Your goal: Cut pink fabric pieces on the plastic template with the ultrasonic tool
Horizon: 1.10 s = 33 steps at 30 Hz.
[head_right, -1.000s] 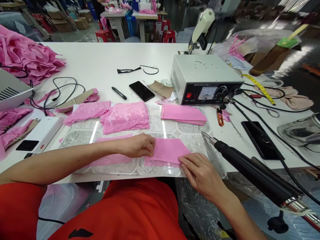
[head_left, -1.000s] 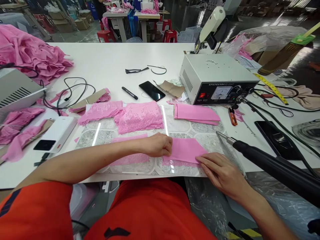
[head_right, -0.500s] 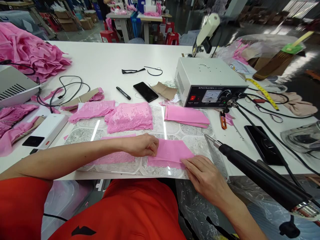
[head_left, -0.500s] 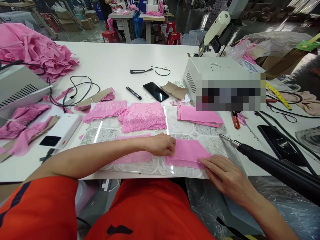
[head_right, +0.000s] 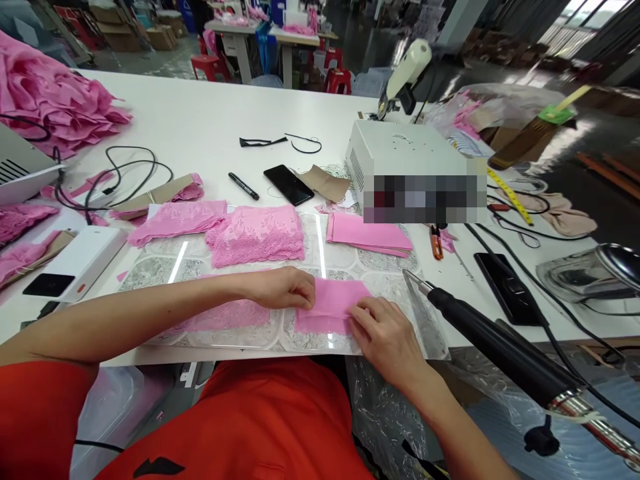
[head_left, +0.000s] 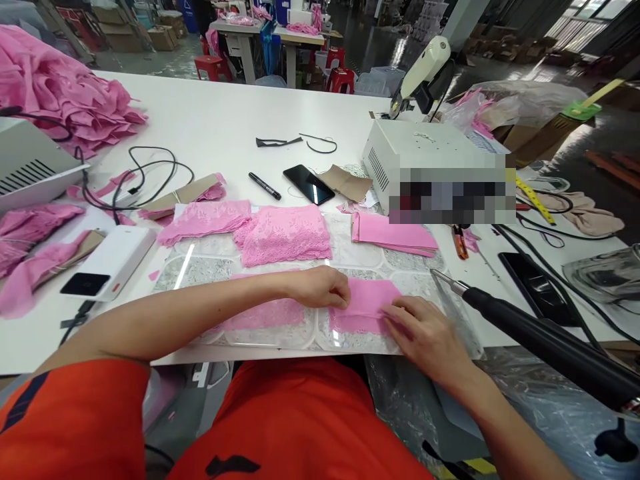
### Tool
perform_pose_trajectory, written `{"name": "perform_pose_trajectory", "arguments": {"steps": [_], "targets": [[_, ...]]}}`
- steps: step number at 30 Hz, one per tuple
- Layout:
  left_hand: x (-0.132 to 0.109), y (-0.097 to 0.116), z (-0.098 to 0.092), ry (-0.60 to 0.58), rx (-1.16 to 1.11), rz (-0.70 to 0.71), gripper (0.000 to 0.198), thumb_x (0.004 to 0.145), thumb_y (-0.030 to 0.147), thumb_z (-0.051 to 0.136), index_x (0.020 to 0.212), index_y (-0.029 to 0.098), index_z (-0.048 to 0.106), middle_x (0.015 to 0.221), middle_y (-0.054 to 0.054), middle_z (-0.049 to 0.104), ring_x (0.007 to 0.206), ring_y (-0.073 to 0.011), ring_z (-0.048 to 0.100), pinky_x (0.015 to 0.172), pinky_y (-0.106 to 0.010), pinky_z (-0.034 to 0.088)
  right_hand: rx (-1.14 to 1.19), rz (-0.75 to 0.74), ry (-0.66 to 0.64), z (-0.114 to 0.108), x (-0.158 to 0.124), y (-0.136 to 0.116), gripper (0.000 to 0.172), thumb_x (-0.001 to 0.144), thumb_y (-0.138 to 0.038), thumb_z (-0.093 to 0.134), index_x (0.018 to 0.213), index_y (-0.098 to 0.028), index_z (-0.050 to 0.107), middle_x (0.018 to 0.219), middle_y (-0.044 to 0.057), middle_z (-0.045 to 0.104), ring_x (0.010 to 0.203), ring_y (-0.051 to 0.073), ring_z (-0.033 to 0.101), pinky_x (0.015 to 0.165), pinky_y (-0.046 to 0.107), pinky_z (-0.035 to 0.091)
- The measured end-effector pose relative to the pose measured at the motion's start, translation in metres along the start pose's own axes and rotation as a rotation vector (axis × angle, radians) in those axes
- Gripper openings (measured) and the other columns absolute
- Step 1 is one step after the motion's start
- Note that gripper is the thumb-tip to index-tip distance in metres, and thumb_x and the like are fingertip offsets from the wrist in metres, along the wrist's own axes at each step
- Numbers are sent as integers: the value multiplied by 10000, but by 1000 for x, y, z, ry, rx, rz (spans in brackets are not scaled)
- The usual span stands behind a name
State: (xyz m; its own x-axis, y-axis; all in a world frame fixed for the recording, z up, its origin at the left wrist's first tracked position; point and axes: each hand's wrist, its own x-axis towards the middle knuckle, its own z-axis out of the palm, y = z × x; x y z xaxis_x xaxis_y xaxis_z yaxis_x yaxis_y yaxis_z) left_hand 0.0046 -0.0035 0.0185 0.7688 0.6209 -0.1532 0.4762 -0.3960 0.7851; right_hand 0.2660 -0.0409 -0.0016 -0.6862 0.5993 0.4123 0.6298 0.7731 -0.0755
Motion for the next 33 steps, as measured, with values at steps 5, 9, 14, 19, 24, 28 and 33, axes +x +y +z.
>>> {"name": "perform_pose_trajectory", "arguments": {"steps": [5,9,14,19,24,28,33], "targets": [[-2,-5,1,23,-35,17,135,797,51,575,728,132,659,765,10,621,708,-90,561,669,-170,408,-91,85,-22,7,-7,14,181,938,-210,481,934,-177,659,921,58,686,665,129,628,552,252,446],[-2,-7,5,49,-56,29,147,788,41,570,710,130,657,743,13,631,689,-89,554,650,-170,394,-59,193,-16,4,-4,20,196,940,-251,456,892,-184,633,852,38,707,531,110,600,492,252,435],[-1,-9,8,104,-88,9,132,776,52,587,707,134,663,691,27,630,657,-88,541,627,-171,377,173,268,-25,-8,13,1,179,921,-355,522,966,-213,621,755,17,697,475,112,579,453,242,466],[-2,-9,8,139,-140,-7,131,765,50,602,681,137,652,615,49,597,606,-80,517,599,-171,365,81,117,-56,-2,10,-12,221,935,-356,494,1045,-218,627,865,34,721,486,112,607,433,249,472],[-4,-8,8,147,-219,-25,168,742,14,597,635,141,624,595,55,579,590,-83,510,605,-188,371,-121,121,41,5,-2,17,233,949,-318,444,915,-216,650,810,18,719,476,122,615,415,266,462],[-2,-7,8,160,-358,-67,172,728,15,599,622,147,628,614,45,612,632,-100,550,658,-208,412,-83,72,140,-1,22,20,143,914,-224,515,942,-221,655,856,33,718,643,148,677,523,259,526],[-16,-12,-2,259,-725,-193,191,899,155,470,826,140,645,773,-18,688,782,-121,646,762,-246,499,116,-206,202,5,89,-21,198,872,-116,547,984,-234,661,944,55,712,854,181,686,769,314,578]]}}
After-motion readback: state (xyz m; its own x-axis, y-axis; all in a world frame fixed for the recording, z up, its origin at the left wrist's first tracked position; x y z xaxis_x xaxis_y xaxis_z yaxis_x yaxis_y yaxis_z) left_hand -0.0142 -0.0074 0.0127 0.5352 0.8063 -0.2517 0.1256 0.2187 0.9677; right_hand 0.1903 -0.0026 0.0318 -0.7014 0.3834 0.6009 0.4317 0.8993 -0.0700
